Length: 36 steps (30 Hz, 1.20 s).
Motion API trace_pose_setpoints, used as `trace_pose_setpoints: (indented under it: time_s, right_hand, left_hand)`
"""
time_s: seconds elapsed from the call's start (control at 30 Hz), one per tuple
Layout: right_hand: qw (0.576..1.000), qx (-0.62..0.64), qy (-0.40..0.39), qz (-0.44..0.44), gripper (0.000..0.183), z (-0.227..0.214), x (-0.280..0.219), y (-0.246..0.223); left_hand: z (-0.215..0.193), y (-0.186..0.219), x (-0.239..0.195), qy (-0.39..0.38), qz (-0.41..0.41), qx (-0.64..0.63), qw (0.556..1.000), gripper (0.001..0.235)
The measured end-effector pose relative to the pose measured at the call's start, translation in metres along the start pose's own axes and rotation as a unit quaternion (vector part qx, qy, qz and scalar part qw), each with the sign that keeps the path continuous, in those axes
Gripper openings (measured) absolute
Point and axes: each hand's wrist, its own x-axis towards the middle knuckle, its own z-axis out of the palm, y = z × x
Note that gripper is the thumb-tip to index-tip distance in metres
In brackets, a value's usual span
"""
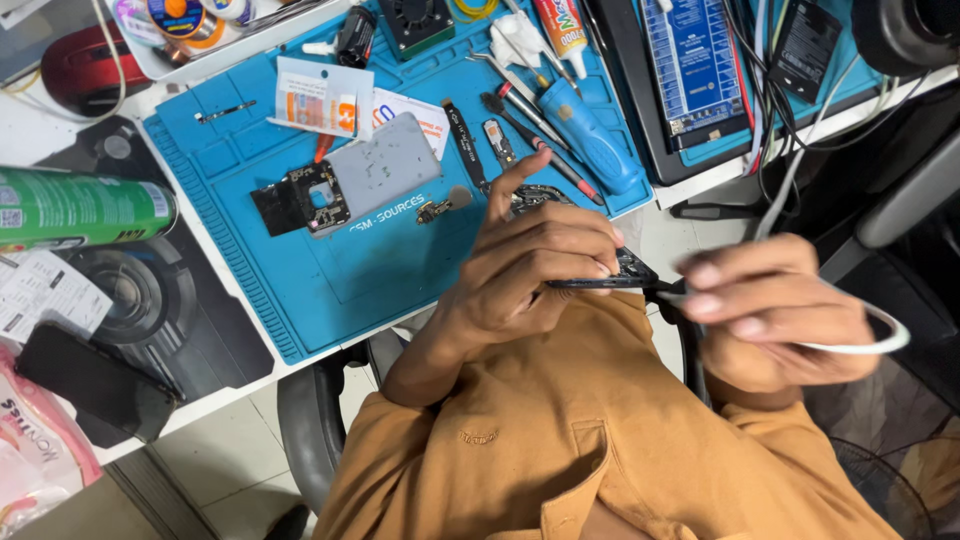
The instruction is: The person is repairing a disassembled smartphone. They use a small tool to adjust and connect internal components near the battery and charging port, then briefly plug in a charging cable to test the connection.
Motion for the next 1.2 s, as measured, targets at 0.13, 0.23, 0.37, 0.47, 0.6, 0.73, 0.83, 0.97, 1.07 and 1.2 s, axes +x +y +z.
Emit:
trace_pose_setpoints:
  time_s: [0.13, 0.23, 0.37, 0.47, 0.6, 0.73, 0.83, 0.97, 1.07, 1.2]
  right_hand:
    - [0.988, 0.022, -0.109, 0.104, 0.018, 0.022, 0.035, -0.018]
    - [0.982, 0.007, -0.120, 0.144, 0.019, 0.026, 0.035, -0.023]
    - [0.978, 0.029, -0.139, 0.155, 0.017, 0.021, 0.035, -0.019]
    - [0.976, -0.005, -0.165, 0.144, 0.021, 0.020, 0.041, -0.019]
    - [0.941, -0.034, -0.324, 0.095, 0.031, 0.008, 0.061, -0.018]
    - [0.938, -0.104, -0.318, 0.097, 0.034, 0.012, 0.057, -0.025]
    - [0.943, -0.105, -0.298, 0.106, 0.035, 0.014, 0.056, -0.026]
    - [0.944, -0.072, -0.312, 0.086, 0.034, 0.009, 0.063, -0.023]
    - [0.942, -0.094, -0.314, 0.071, 0.032, 0.005, 0.061, -0.024]
    - [0.944, -0.117, -0.308, 0.026, 0.032, 0.002, 0.056, -0.022]
  left_hand:
    - [-0.006, 0.003, 0.000, -0.015, -0.014, 0.011, 1.000, 0.023]
    - [-0.006, 0.003, 0.000, -0.016, -0.021, 0.017, 1.000, 0.024]
    - [-0.007, 0.003, 0.001, -0.018, -0.028, 0.022, 0.999, 0.023]
    - [-0.007, 0.003, 0.003, -0.022, -0.031, 0.027, 0.999, 0.023]
    - [-0.008, 0.002, 0.003, -0.036, -0.043, 0.040, 0.998, 0.027]
    - [-0.005, 0.001, 0.004, -0.028, -0.055, 0.030, 0.998, 0.018]
    - [-0.005, 0.001, 0.006, -0.026, -0.059, 0.022, 0.998, 0.015]
    - [-0.004, 0.002, 0.008, -0.024, -0.056, 0.012, 0.998, 0.015]
    - [-0.002, 0.002, 0.009, -0.020, -0.048, 0.009, 0.999, 0.016]
    - [-0.001, 0.005, 0.008, -0.015, -0.034, 0.017, 0.999, 0.015]
